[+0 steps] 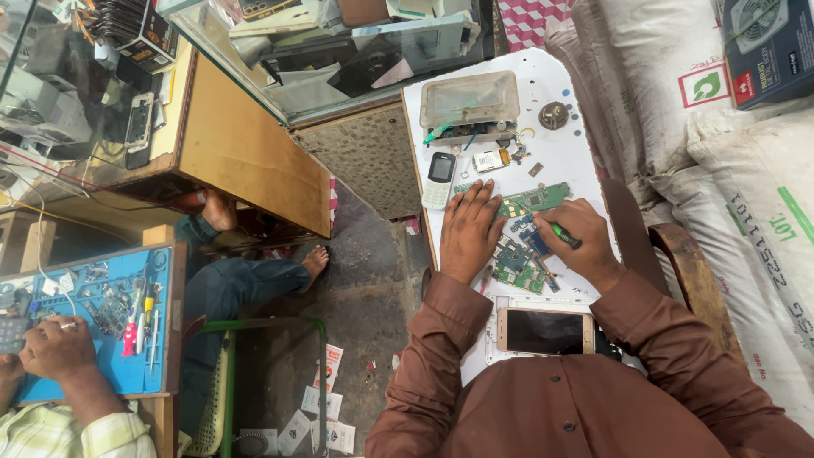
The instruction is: The person uses a green marker to repeatedly rub and mark specific areas on a green circuit board placed on a white work surface. The person holds the board steady with the left hand while applying the marker with the right hand. Other electronic components and a smartphone are visible on the table.
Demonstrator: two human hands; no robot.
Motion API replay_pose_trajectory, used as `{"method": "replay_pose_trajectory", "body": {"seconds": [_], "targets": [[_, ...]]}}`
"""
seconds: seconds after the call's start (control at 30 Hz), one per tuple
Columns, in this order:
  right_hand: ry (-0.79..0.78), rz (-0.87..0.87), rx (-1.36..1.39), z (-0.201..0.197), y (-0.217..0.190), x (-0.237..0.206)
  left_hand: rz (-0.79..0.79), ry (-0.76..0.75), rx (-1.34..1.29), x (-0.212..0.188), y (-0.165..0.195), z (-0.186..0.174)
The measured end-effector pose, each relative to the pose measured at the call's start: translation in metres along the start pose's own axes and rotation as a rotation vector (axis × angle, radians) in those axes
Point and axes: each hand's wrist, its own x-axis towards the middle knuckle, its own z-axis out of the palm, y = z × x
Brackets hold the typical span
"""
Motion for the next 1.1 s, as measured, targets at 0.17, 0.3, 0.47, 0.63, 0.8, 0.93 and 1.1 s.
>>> {"method": "replay_pose_trajectory", "body": {"seconds": [0.17, 0.3, 0.47, 0.63, 0.8, 0.93, 1.1], "targets": [[0.002, -0.001, -0.002, 0.0008, 0.0014, -0.0006, 0.002, -0.001, 0.007, -0.0005, -0.0008, 0.0016], [-0.008, 0.002, -0.002, 0.0002, 0.0021, -0.0012, -0.003, -0.002, 0.012, -0.0006, -0.0011, 0.0024], [-0.003, 0.003, 0.000, -0.0001, 0.0014, -0.0013, -0.007, -0.009, 0.011, -0.0011, -0.0006, 0.0008], [-0.012, 0.006, -0.003, -0.0008, 0.0002, -0.0002, 0.004, 0.004, 0.010, -0.0003, 0.0002, -0.0004], [-0.017, 0.000, -0.012, -0.0013, -0.0008, -0.0003, 0.004, 0.009, 0.011, -0.0006, 0.0006, -0.0015], [-0.014, -0.010, -0.017, -0.0017, -0.0012, -0.0001, 0.006, 0.012, 0.004, -0.0002, 0.0013, -0.0011], [0.020, -0.015, -0.023, -0.0015, -0.0028, 0.0004, 0.005, 0.011, 0.006, -0.0001, 0.0018, -0.0010]]}}
